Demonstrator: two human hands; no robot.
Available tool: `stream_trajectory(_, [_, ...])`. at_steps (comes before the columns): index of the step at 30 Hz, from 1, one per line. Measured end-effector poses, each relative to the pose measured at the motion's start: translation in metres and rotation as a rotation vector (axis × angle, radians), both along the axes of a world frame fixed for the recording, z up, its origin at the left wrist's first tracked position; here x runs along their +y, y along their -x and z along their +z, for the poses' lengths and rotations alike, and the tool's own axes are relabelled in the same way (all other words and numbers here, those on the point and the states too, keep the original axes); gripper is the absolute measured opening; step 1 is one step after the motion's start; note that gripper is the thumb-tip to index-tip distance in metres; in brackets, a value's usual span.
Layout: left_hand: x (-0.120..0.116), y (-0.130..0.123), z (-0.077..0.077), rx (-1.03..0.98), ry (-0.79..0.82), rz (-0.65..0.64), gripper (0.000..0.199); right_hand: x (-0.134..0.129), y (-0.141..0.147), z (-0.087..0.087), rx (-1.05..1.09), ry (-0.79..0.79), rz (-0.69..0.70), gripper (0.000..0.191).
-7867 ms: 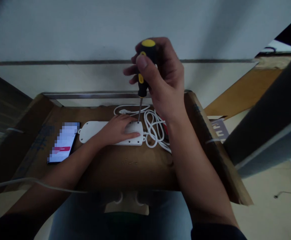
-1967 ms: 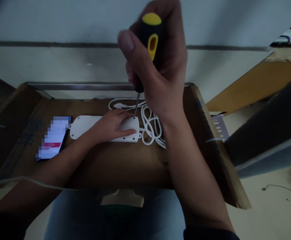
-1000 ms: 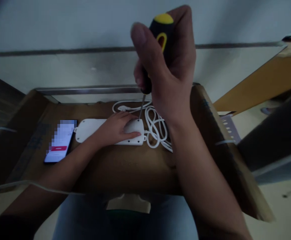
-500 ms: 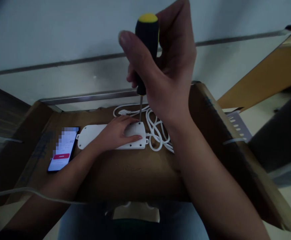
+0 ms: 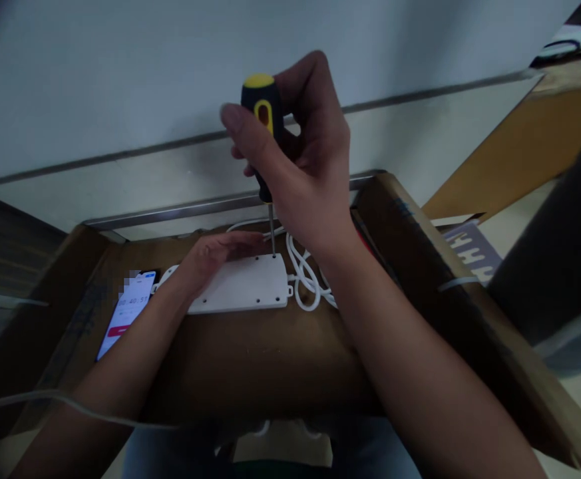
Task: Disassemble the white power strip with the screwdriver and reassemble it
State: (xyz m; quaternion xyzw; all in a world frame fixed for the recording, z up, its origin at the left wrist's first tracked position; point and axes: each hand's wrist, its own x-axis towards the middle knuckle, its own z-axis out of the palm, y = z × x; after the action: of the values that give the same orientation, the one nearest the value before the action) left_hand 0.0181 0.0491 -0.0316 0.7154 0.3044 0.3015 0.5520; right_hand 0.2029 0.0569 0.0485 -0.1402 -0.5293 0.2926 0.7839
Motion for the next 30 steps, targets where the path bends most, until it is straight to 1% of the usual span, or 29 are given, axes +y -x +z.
stream_trajectory(4, [0.006,0.007,-0.002,-0.072,-0.058,-0.014,0.12,0.002,0.002,-0.002,-0.009,0.05,0.004,0.039])
stream_trajectory(5, [0.006,0.007,-0.003,-0.083,-0.066,-0.033,0.125,0.003,0.002,-0.003,-0.02,0.062,0.004,0.039])
stream_trajectory(7, [0.007,0.008,-0.004,-0.098,-0.062,-0.08,0.131,0.005,0.001,-0.003,-0.043,0.064,0.021,0.032])
stream_trajectory(8, [0.007,0.008,-0.004,-0.094,-0.056,-0.093,0.131,0.005,-0.001,-0.003,-0.044,0.064,0.046,0.027])
stream_trajectory(10, [0.007,0.008,-0.006,-0.055,-0.041,-0.078,0.127,0.002,-0.004,-0.001,-0.052,0.071,0.127,0.026])
stream_trajectory(12, [0.007,0.008,-0.007,-0.012,-0.013,-0.039,0.123,-0.004,-0.007,0.002,-0.104,0.123,0.199,0.025])
stream_trajectory(13, [0.008,0.008,-0.008,-0.012,0.0,-0.032,0.124,-0.007,-0.008,0.003,-0.134,0.152,0.215,0.021])
stream_trajectory(14, [0.008,0.008,-0.008,-0.03,0.008,-0.037,0.126,-0.01,-0.008,0.003,-0.17,0.184,0.216,0.018])
stream_trajectory(16, [0.008,0.007,-0.008,-0.09,0.007,-0.086,0.122,-0.013,-0.005,0.003,-0.128,0.13,0.163,0.016])
stream_trajectory(19, [0.006,0.005,-0.004,-0.107,-0.054,-0.157,0.094,-0.01,0.001,0.002,-0.077,0.027,0.041,0.019])
stream_trajectory(20, [0.004,0.004,-0.002,-0.072,-0.081,-0.159,0.087,-0.008,0.002,0.002,-0.066,0.016,0.001,0.024])
stream_trajectory(21, [0.001,0.002,0.001,-0.013,-0.117,-0.148,0.084,-0.006,0.003,0.002,-0.052,0.014,-0.023,0.029])
stream_trajectory(22, [-0.003,0.0,0.003,0.059,-0.165,-0.122,0.085,-0.005,0.003,0.002,-0.03,0.018,-0.027,0.034])
stream_trajectory(24, [-0.01,-0.006,0.006,0.259,-0.316,-0.07,0.094,-0.004,0.002,0.003,0.009,0.047,0.027,0.04])
stream_trajectory(26, [-0.017,-0.011,0.007,0.453,-0.464,-0.04,0.106,-0.004,-0.001,0.004,0.0,0.076,0.082,0.042])
stream_trajectory(28, [-0.021,-0.015,0.004,0.582,-0.541,-0.029,0.111,-0.006,-0.002,0.004,-0.05,0.102,0.05,0.043])
stream_trajectory(30, [-0.022,-0.017,0.001,0.639,-0.564,-0.02,0.109,-0.009,-0.002,0.003,-0.091,0.126,-0.032,0.046])
